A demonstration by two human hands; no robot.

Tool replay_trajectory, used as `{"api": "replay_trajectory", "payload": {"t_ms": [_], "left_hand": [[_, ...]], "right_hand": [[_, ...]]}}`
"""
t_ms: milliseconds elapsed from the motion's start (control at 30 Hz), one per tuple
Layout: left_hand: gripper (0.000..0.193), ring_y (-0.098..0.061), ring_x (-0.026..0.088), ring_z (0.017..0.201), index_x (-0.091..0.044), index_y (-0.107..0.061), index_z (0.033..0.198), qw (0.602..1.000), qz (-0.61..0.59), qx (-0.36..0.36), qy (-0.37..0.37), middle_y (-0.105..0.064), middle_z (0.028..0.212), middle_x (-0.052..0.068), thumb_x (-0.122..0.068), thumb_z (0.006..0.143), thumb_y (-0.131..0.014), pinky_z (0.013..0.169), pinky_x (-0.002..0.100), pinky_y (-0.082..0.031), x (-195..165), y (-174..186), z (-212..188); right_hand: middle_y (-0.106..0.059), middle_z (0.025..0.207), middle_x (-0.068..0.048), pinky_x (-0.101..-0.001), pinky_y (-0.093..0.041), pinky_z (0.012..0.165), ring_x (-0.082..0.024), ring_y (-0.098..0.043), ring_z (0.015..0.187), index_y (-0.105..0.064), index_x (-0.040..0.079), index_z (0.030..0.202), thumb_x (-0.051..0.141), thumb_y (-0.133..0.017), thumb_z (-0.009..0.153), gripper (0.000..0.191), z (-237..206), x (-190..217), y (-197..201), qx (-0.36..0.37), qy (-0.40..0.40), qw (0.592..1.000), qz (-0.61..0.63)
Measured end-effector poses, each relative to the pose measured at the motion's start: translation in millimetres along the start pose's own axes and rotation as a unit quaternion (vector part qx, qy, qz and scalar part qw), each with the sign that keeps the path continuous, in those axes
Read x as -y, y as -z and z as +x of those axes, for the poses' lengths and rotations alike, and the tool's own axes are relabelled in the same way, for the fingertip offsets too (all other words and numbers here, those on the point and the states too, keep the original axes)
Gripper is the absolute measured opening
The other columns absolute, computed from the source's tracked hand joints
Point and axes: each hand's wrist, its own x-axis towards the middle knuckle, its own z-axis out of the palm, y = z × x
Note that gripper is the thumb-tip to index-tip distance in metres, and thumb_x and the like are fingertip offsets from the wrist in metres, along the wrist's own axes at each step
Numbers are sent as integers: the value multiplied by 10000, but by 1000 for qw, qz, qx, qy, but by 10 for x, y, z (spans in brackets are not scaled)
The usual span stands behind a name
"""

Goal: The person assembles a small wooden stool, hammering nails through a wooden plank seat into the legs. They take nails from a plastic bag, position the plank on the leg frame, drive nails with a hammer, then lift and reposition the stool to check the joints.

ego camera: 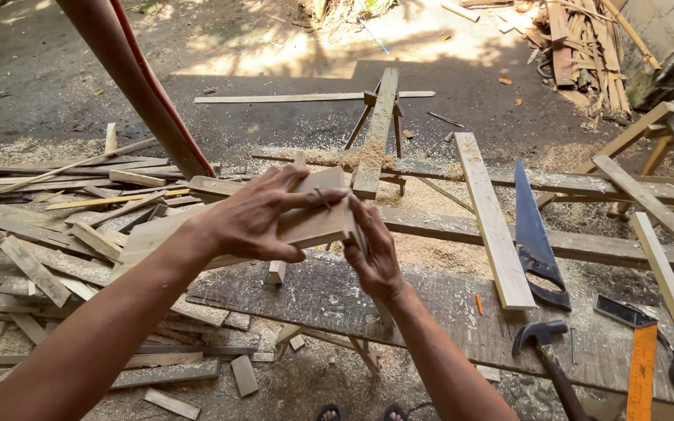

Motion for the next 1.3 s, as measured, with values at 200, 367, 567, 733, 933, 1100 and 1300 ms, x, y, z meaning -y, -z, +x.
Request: {"api": "replay_trajectory", "payload": {"t_ms": [200, 367, 567, 733, 933, 1100, 1300], "left_hand": [[1026, -456, 364, 1334, -441, -447, 1532, 987, -148, -52, 37, -441, 1409, 153, -630, 578, -774, 1095, 656, -430, 95, -27, -164], [1153, -551, 340, 1243, -420, -395, 1569, 944, -303, -71, 109, -524, 1330, 139, -463, 492, -804, 1103, 583, -467, 232, -294, -304], [1200, -588, 283, 1155, -386, -341, 1606, 855, -490, -44, 164, -628, 1339, 98, -440, 473, -732, 1011, 545, -460, 364, -935, -482], [1218, -651, 263, 1066, -295, -368, 1594, 753, -631, -56, 179, -650, 1273, 125, -410, 440, -741, 946, 446, -579, 372, -1417, -508], [1194, -642, 230, 1087, -250, -419, 1590, 723, -676, -71, 126, -670, 1275, 112, -410, 457, -757, 902, 393, -563, 463, -1748, -572], [1253, -633, 266, 1029, -249, -411, 1600, 707, -692, -82, 121, -671, 1230, 123, -394, 412, -782, 899, 426, -578, 480, -1952, -659], [1273, -617, 258, 1181, -233, -368, 1594, 687, -712, -92, 112, -640, 1372, 86, -344, 404, -807, 1035, 444, -543, 427, -2038, -668]], "right_hand": [[-531, 1212, -159, -438, -673, 782, -253, -601, 995, -362, 239, 1598, 544, -551, 968, 724, 278, 279, 119, 97, -113, 989, 1], [-569, 1207, -164, -486, -630, 881, -293, -609, 1061, -360, 282, 1605, 514, -535, 973, 695, 468, 619, 104, 193, -221, 955, -37], [-525, 1376, -211, -634, -490, 1009, -382, -532, 1280, -282, 373, 1605, 558, -471, 956, 701, 459, 758, -8, 318, -350, 873, -119], [-478, 1507, -216, -704, -411, 1058, -420, -485, 1362, -256, 395, 1594, 585, -469, 962, 693, 409, 652, -119, 369, -420, 815, -152], [-532, 1465, -219, -702, -458, 1025, -402, -575, 1299, -271, 410, 1594, 577, -475, 944, 702, 282, 631, -205, 373, -458, 790, -162], [-551, 1441, -218, -685, -463, 1020, -399, -591, 1264, -279, 399, 1591, 574, -493, 945, 703, 187, 690, -229, 358, -444, 805, -163], [-713, 1159, -261, -619, -584, 913, -360, -731, 991, -267, 410, 1607, 582, -473, 949, 711, 129, 696, -261, 365, -488, 773, -174]]}}
